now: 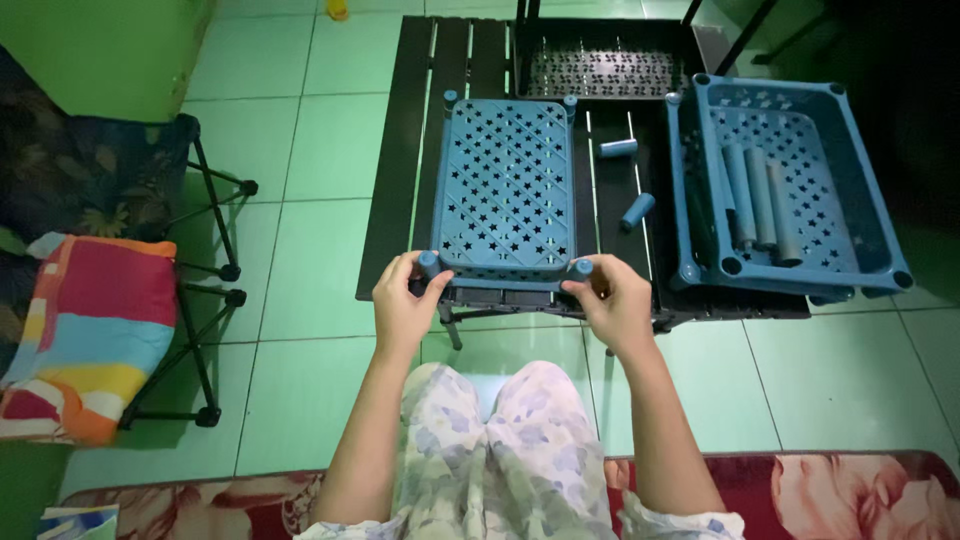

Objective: The person assembles a blue perforated plastic tray by inserting short cylindrical legs into corner sockets, then attaches longer cylindrical legs to the same tray. The person handles the tray and legs by hand on a black slatted table.

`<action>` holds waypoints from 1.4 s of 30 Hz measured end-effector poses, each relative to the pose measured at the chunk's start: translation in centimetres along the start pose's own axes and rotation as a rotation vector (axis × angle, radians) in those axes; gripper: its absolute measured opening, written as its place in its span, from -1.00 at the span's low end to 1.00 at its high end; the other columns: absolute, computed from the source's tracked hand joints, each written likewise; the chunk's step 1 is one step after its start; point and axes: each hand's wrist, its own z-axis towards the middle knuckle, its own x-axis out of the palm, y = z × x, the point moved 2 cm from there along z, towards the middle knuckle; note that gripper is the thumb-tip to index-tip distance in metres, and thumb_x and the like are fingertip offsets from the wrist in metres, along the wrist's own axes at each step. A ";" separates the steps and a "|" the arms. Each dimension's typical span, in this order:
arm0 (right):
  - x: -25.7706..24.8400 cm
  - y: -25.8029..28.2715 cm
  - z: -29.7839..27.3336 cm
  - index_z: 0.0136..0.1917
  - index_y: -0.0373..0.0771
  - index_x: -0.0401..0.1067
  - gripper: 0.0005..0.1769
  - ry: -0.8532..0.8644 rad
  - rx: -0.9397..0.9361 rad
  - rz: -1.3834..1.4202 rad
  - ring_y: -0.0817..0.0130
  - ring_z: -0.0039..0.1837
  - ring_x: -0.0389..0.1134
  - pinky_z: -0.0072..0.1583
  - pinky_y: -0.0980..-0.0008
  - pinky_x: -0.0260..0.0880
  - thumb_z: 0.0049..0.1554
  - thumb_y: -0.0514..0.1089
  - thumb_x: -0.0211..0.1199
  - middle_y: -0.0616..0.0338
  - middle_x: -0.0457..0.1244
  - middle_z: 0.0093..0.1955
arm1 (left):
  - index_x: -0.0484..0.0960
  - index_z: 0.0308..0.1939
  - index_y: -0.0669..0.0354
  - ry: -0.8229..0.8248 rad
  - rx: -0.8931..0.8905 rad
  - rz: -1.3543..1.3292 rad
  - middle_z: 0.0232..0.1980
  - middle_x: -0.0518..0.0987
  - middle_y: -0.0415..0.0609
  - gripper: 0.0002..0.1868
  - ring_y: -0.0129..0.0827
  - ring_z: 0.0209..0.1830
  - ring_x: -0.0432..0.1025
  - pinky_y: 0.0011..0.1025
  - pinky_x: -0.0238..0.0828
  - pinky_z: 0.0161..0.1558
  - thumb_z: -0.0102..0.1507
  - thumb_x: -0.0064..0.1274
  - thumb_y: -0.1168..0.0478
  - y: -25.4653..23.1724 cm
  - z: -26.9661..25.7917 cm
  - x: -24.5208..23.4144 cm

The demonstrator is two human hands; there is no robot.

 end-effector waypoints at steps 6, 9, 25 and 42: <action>1.6 1.3 -2.0 0.11 -0.39 0.43 -0.66 -0.169 -0.112 -0.049 0.49 -0.24 0.26 -0.20 0.53 0.31 0.07 -0.34 0.40 0.14 0.24 -0.12 | 0.64 -0.07 0.27 -0.008 -0.006 -0.002 -0.22 0.62 -0.03 -0.66 -0.34 -0.29 0.53 -0.40 0.50 -0.17 0.14 0.37 0.23 0.1 0.0 0.2; 1.9 1.2 -2.0 0.03 -0.40 0.43 -0.70 -0.198 -0.117 -0.095 0.45 -0.26 0.25 -0.21 0.49 0.30 0.06 -0.32 0.44 0.10 0.24 -0.12 | 0.64 -0.07 0.28 -0.013 0.000 0.006 -0.22 0.62 -0.03 -0.65 -0.33 -0.29 0.52 -0.40 0.49 -0.18 0.14 0.37 0.23 0.2 -0.1 0.1; 0.8 -0.5 -0.6 -0.07 -0.42 0.49 -0.82 -0.015 -0.052 -0.023 0.51 -0.29 0.20 -0.25 0.49 0.21 0.04 -0.36 0.41 0.16 0.26 -0.19 | 0.66 -0.05 0.27 0.001 -0.014 -0.036 -0.19 0.65 -0.03 -0.66 -0.37 -0.26 0.56 -0.43 0.50 -0.15 0.14 0.36 0.25 0.8 -0.3 0.0; 8.1 2.4 -3.0 -0.14 -0.35 0.42 -0.57 -0.151 -0.152 -0.060 0.35 -0.32 0.25 -0.25 0.37 0.30 -0.08 -0.11 0.62 0.10 0.23 -0.28 | -0.02 0.49 0.33 -0.148 0.180 0.249 0.50 0.00 0.40 0.35 0.38 0.46 0.01 0.20 -0.03 0.37 -0.12 0.55 -0.10 -2.5 -5.7 2.5</action>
